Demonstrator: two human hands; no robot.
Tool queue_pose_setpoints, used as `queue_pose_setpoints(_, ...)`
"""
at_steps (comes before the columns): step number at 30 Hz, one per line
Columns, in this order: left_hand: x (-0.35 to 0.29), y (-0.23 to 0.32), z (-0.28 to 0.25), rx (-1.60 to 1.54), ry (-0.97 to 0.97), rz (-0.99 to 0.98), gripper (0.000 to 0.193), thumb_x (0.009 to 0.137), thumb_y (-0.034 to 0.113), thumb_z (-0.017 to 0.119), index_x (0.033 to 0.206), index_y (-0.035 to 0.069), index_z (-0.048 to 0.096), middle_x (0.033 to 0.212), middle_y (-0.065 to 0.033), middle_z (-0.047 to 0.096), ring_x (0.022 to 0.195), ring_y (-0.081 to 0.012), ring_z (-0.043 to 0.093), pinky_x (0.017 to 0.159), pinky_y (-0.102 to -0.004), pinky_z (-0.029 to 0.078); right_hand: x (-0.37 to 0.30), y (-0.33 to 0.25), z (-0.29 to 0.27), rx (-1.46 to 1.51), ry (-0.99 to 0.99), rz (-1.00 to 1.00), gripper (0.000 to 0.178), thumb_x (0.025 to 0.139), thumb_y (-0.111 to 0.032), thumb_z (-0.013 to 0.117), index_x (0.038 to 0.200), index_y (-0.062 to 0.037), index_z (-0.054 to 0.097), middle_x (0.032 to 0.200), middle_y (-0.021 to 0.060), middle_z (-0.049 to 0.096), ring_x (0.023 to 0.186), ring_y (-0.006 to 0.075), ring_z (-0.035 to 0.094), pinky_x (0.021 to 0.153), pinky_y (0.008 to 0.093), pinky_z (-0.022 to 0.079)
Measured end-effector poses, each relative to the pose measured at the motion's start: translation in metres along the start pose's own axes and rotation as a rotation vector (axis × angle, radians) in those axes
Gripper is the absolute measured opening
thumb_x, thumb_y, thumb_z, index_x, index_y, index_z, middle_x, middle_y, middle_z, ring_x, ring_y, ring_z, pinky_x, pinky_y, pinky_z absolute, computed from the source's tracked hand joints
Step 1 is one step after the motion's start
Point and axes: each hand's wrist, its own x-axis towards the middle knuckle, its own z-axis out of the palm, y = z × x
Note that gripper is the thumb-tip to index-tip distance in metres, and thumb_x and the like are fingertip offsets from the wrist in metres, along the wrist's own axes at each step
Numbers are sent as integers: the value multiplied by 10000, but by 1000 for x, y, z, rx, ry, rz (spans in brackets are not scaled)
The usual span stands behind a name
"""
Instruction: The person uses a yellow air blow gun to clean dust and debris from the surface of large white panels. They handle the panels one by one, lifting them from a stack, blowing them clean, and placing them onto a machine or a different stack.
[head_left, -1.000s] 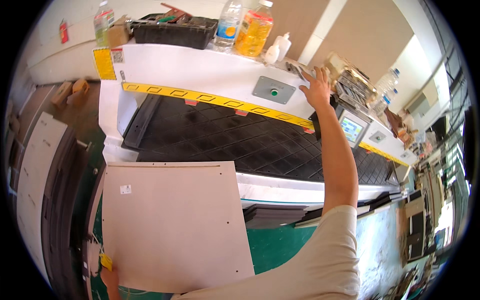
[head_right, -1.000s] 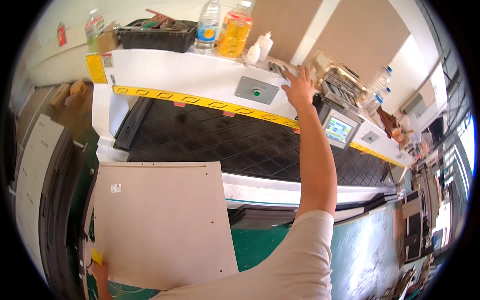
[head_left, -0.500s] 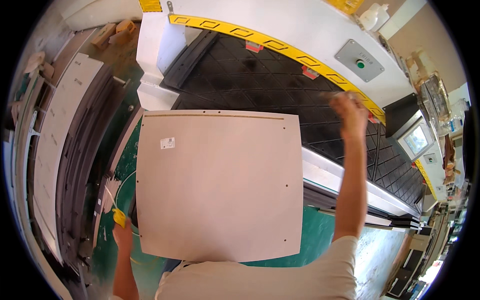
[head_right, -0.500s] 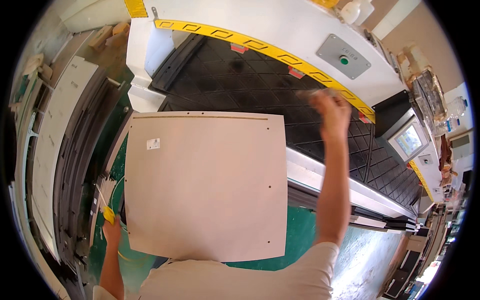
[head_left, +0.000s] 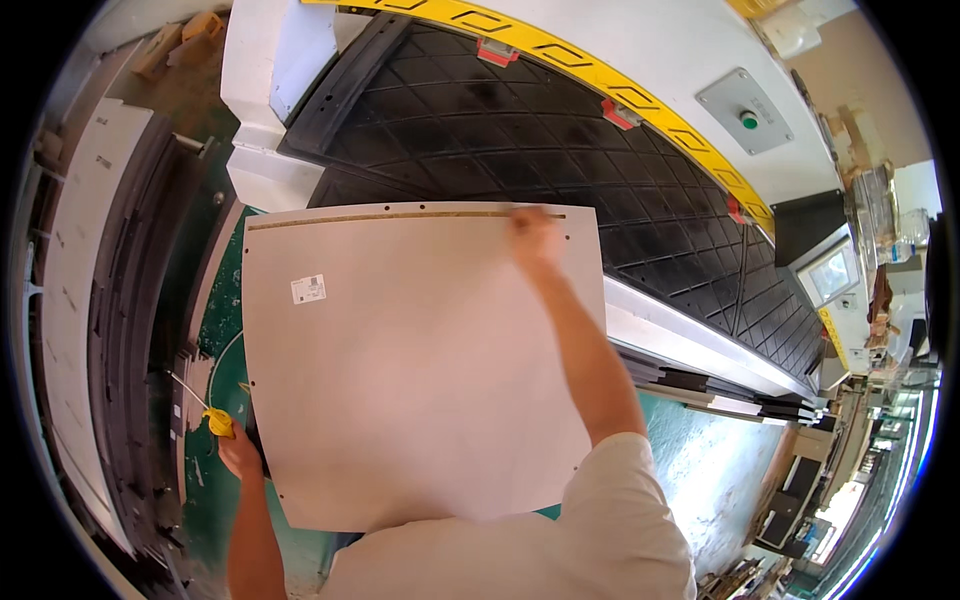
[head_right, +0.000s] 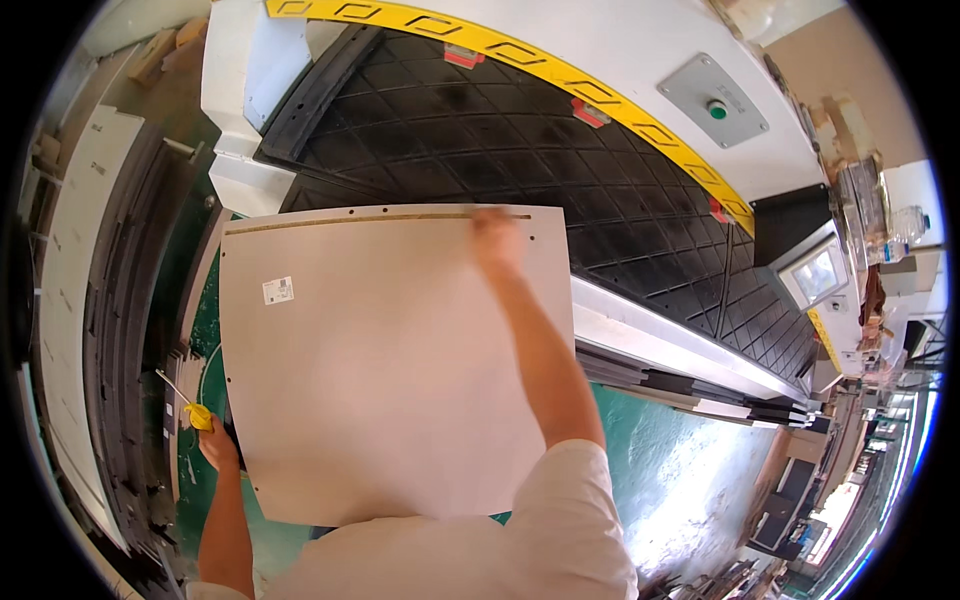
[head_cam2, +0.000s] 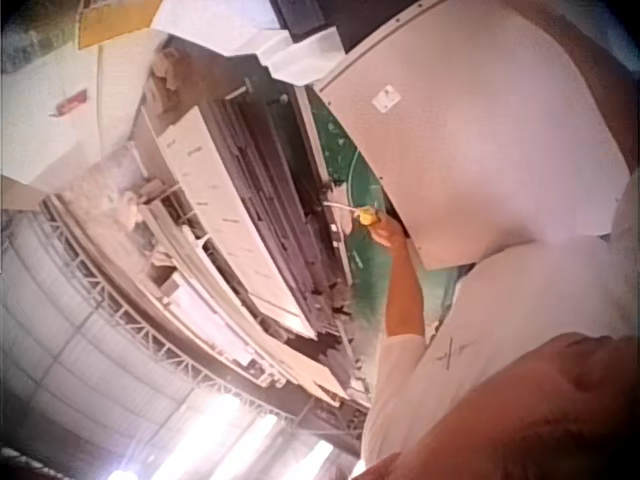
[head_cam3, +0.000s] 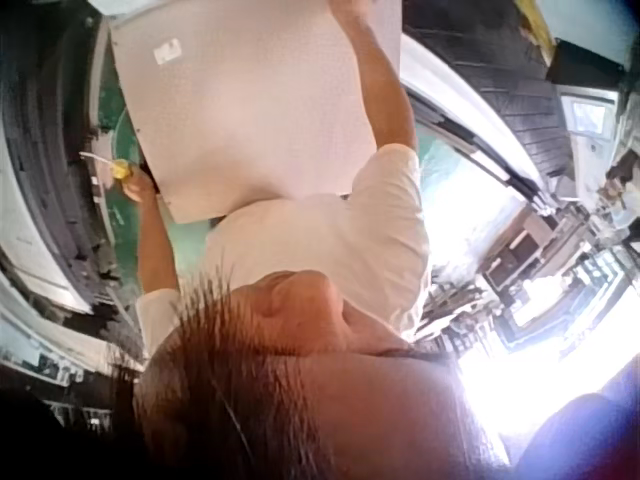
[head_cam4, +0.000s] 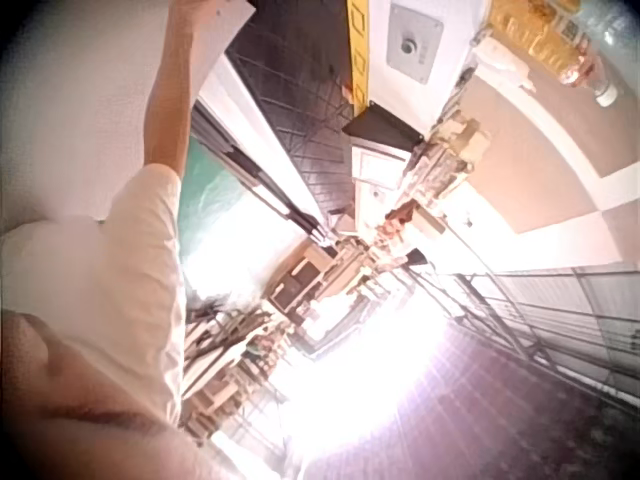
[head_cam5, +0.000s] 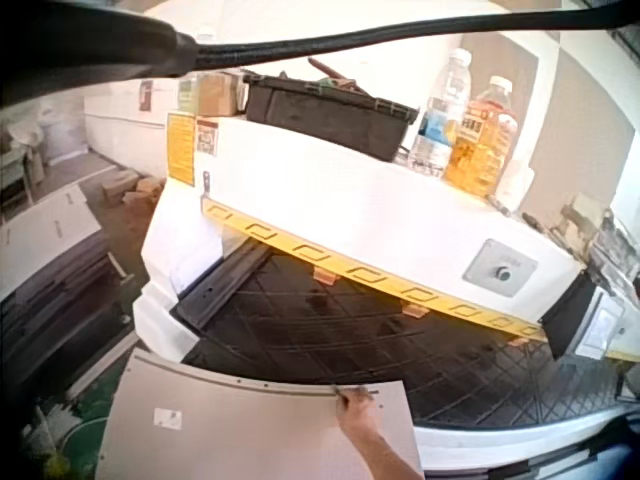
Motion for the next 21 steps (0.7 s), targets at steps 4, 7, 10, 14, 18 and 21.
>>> queue_pose_setpoints(4,6,16,5,-23,-103,4,465,983,358,634,985,-106,671,898,-314,688,868,-496,658,737,-539,485,38,164,-80,-211,303,263,153,840,-181,734,901,-53,790,887,175,756,829,373,735,760,462,575)
queue_pose_setpoints(7,4,11,-2,-11,-128,-76,478,976,360,641,971,-117,664,876,-314,682,857,-502,650,735,-543,480,51,147,-81,-104,229,297,203,811,-219,745,927,-62,803,906,193,753,861,376,737,793,450,576)
queue_pose_setpoints(10,2,26,-7,-148,-126,-53,439,969,341,647,955,-98,662,878,-316,682,855,-495,655,724,-566,460,48,131,-67,-231,226,264,241,816,-280,714,911,-79,808,903,195,750,872,372,739,804,450,576)
queue_pose_setpoints(14,12,-11,13,189,-174,240,283,954,244,612,877,-19,685,817,-315,638,794,-511,615,695,-573,470,36,90,-45,-95,164,339,218,841,-227,719,893,-29,794,849,186,760,800,335,746,761,436,575)
queue_pose_setpoints(18,13,31,-13,-123,-201,-81,405,905,318,659,835,-81,667,803,-313,669,801,-517,654,706,-579,498,20,-3,20,-96,134,108,226,867,-228,733,915,-12,783,862,174,763,796,307,740,747,425,564)
queue_pose_setpoints(21,10,30,-19,-113,-240,-162,402,877,335,683,852,-66,687,809,-296,689,807,-500,678,716,-567,531,7,-136,83,-27,20,68,167,861,-221,760,899,-59,773,953,121,748,907,285,707,828,414,555)
